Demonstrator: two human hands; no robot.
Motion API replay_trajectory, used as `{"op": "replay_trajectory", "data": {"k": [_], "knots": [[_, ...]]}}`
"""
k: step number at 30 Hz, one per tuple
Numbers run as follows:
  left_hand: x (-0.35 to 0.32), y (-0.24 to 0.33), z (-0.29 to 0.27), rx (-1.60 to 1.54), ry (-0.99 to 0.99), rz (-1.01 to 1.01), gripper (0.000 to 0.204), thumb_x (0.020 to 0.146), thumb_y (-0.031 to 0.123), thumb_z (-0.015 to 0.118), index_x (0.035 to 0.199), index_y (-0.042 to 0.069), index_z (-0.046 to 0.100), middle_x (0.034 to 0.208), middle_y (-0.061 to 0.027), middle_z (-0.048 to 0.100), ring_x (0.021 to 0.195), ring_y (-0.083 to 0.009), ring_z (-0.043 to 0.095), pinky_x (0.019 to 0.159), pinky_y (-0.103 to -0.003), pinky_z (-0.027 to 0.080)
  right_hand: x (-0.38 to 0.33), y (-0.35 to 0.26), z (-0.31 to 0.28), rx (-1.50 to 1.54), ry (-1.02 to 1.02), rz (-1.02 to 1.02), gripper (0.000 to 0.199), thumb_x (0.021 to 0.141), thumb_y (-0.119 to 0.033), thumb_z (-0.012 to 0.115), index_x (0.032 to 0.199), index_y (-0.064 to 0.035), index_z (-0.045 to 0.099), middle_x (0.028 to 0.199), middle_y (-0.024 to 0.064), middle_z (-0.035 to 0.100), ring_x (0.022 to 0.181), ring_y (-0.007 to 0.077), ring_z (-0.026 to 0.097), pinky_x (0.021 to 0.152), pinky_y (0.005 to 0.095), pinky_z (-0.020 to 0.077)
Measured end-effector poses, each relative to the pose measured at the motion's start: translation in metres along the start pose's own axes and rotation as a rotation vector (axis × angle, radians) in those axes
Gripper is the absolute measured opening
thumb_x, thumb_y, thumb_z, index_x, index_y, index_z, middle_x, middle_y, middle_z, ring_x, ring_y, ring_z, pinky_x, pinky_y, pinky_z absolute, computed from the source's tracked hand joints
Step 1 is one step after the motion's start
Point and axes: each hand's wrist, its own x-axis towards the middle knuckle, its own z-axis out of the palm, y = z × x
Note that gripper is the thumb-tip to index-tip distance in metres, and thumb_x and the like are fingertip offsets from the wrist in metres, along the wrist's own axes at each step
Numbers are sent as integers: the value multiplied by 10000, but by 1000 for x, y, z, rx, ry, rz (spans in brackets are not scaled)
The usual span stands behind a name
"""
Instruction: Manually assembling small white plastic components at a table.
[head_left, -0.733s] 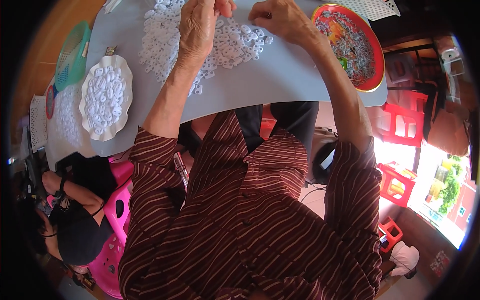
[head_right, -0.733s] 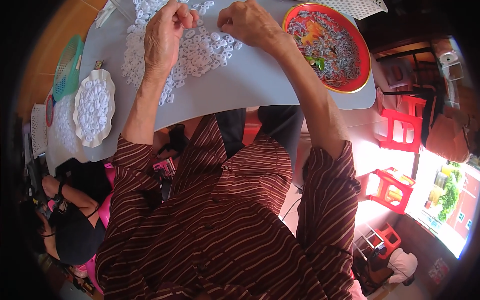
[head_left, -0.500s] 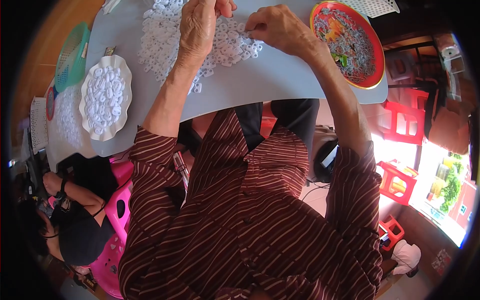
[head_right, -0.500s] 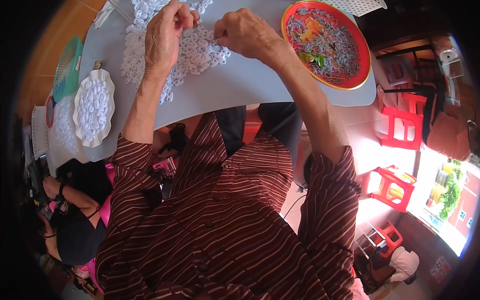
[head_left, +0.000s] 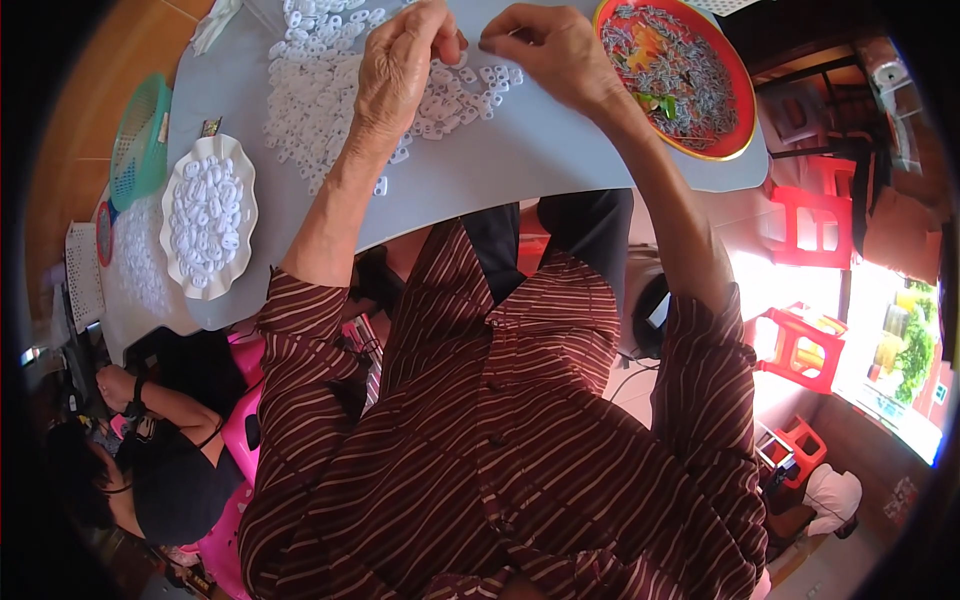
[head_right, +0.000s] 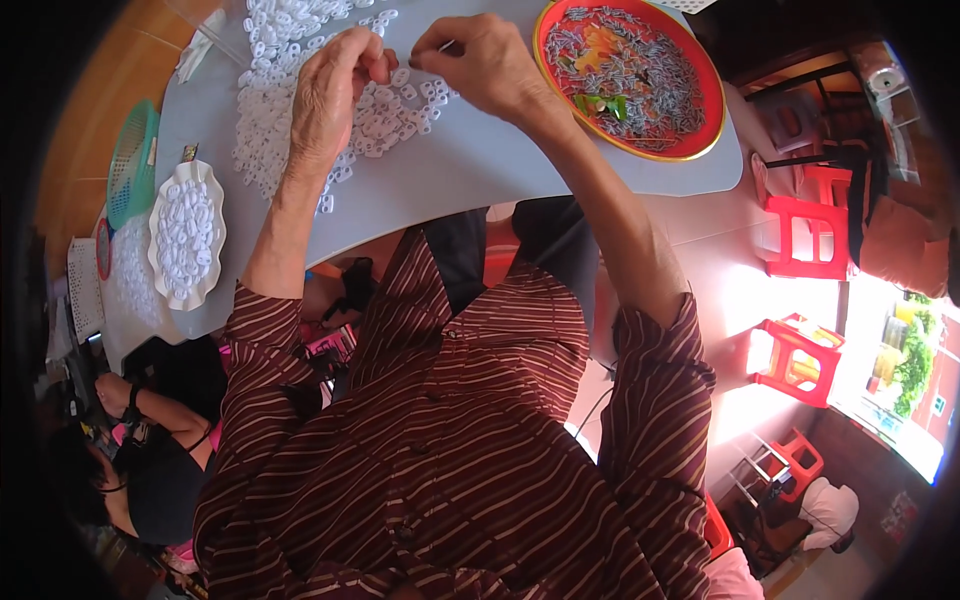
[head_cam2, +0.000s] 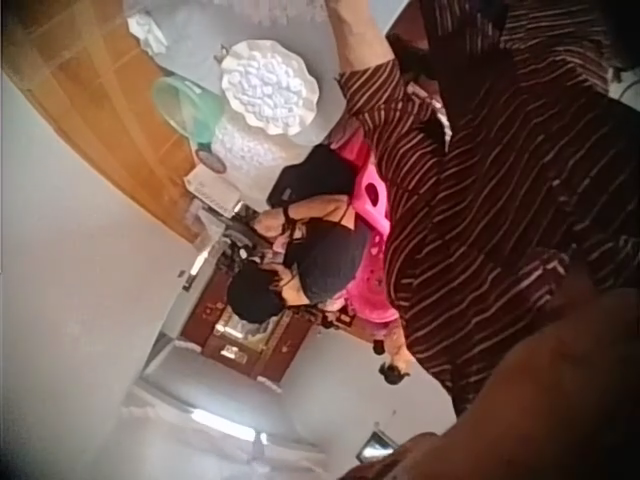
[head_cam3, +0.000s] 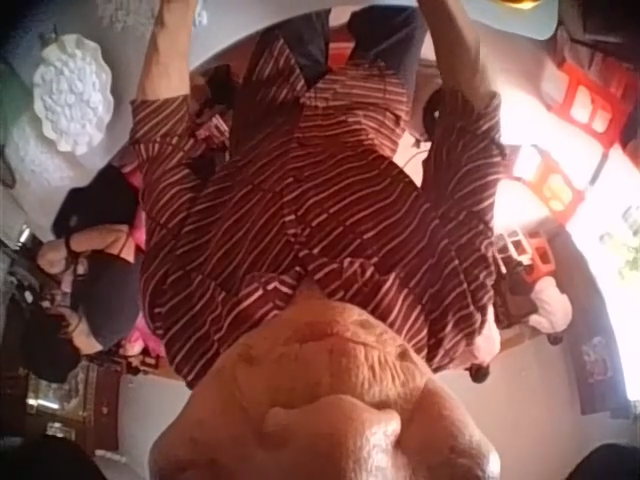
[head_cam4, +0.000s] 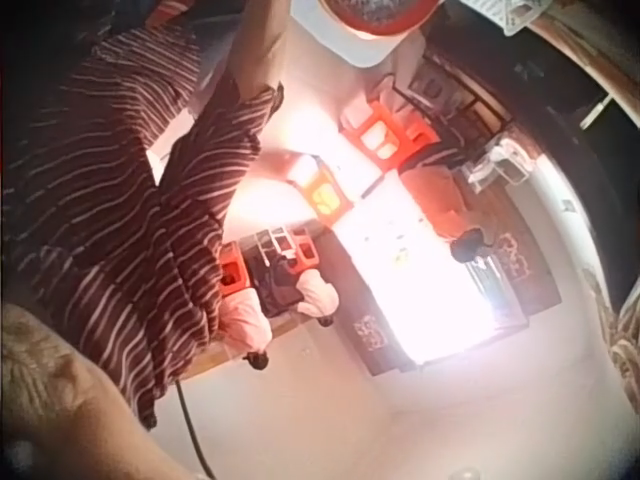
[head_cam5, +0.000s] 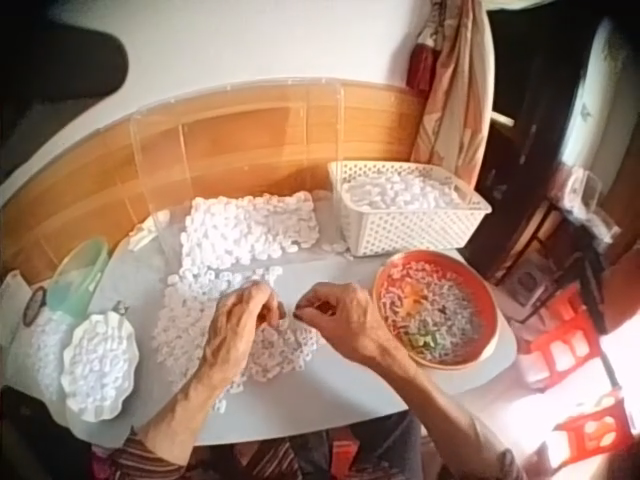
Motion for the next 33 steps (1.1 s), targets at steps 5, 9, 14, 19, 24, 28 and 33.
{"op": "replay_trajectory", "data": {"k": [5, 9, 14, 19, 24, 28, 33], "knots": [[-8, 6, 15, 306, -97, 147, 274, 906, 265, 529, 844, 6, 588, 699, -21, 581, 680, -90, 545, 634, -238, 438, 5, 0, -1, 604, 66, 266, 213, 828, -207, 670, 914, -14, 695, 754, 25, 653, 640, 76, 545, 596, 222, 463], [-8, -3, 15, 281, -131, 233, 224, 904, 212, 553, 856, 0, 608, 645, -14, 586, 624, -78, 561, 584, -228, 459, 0, 2, 3, 753, 25, 318, 257, 848, -232, 657, 929, 10, 685, 777, 37, 649, 646, 81, 533, 592, 214, 457], [-12, 3, 15, 333, -76, 171, 227, 926, 202, 505, 947, -2, 603, 742, 9, 581, 702, -57, 504, 659, -202, 421, -5, -1, 1, 782, 94, 305, 241, 864, -217, 635, 921, 11, 684, 689, 15, 603, 618, 69, 513, 566, 208, 441], [-11, 0, 17, 312, -74, 228, 209, 904, 171, 510, 864, -11, 605, 671, -23, 604, 628, -78, 555, 603, -231, 472, -6, -6, -4, 502, 37, 189, 220, 861, -205, 637, 917, 2, 687, 672, 21, 606, 598, 67, 512, 551, 213, 442], [-10, 0, 17, 238, -109, 164, 215, 898, 182, 507, 871, -7, 605, 676, -23, 604, 638, -80, 558, 627, -234, 474, -6, -8, -4, 394, 96, 141, 214, 846, -202, 649, 906, -1, 690, 706, 50, 640, 632, 82, 561, 566, 228, 469], [-12, 2, 21, 330, -134, 189, 207, 897, 176, 506, 891, -13, 591, 671, -9, 563, 645, -69, 508, 595, -232, 434, -9, -4, -8, 345, 90, 156, 200, 843, -184, 638, 900, 0, 691, 716, 53, 650, 643, 90, 579, 581, 237, 481], [-14, 4, 21, 386, -115, 170, 206, 898, 184, 514, 876, -8, 585, 663, 3, 530, 631, -67, 455, 581, -231, 394, -14, -7, -8, 289, 85, 133, 165, 812, -149, 627, 884, -14, 689, 709, 56, 641, 647, 94, 571, 597, 248, 466]]}}
